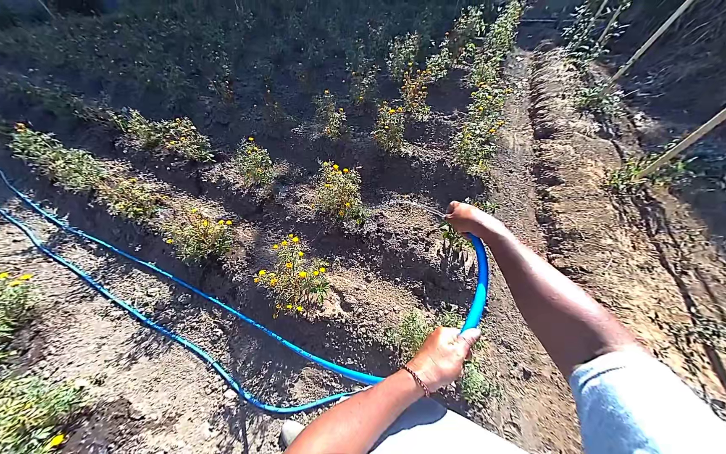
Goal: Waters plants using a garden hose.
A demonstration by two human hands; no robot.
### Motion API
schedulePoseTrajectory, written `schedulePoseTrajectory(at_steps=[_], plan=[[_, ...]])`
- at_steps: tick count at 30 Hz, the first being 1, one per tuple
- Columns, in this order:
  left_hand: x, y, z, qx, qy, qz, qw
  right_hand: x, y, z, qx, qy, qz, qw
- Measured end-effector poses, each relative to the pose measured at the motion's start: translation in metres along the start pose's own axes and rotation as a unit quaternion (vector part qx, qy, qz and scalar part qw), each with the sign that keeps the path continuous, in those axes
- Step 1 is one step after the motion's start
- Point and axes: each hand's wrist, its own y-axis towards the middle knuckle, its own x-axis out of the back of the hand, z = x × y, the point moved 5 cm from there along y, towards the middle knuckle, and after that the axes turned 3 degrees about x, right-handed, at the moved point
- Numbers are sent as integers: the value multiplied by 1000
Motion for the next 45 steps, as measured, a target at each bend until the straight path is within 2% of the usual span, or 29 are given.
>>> schedulePoseTrajectory(at_steps=[10,15,19,23,25,30,37,45], plan=[[-5,0,6,3,13,-7,1000,-6,-1,-10,9,-14,10,1000],[0,-7,11,13,24,-9,1000,-31,0,-15,-12,-18,35,999],[28,-30,36,39,60,-26,997,-97,3,-5,7,90,100,991],[63,-70,75,55,110,-69,990,-198,0,18,58,139,253,956],[70,-92,92,75,135,-93,984,-240,-11,33,53,184,305,933],[71,-131,137,114,169,-111,973,-304,-36,40,30,262,320,910],[63,-156,165,118,173,-120,970,-330,-59,6,-7,191,314,930],[41,-174,168,109,179,-113,971,-321,-90,-17,-8,247,311,918]])
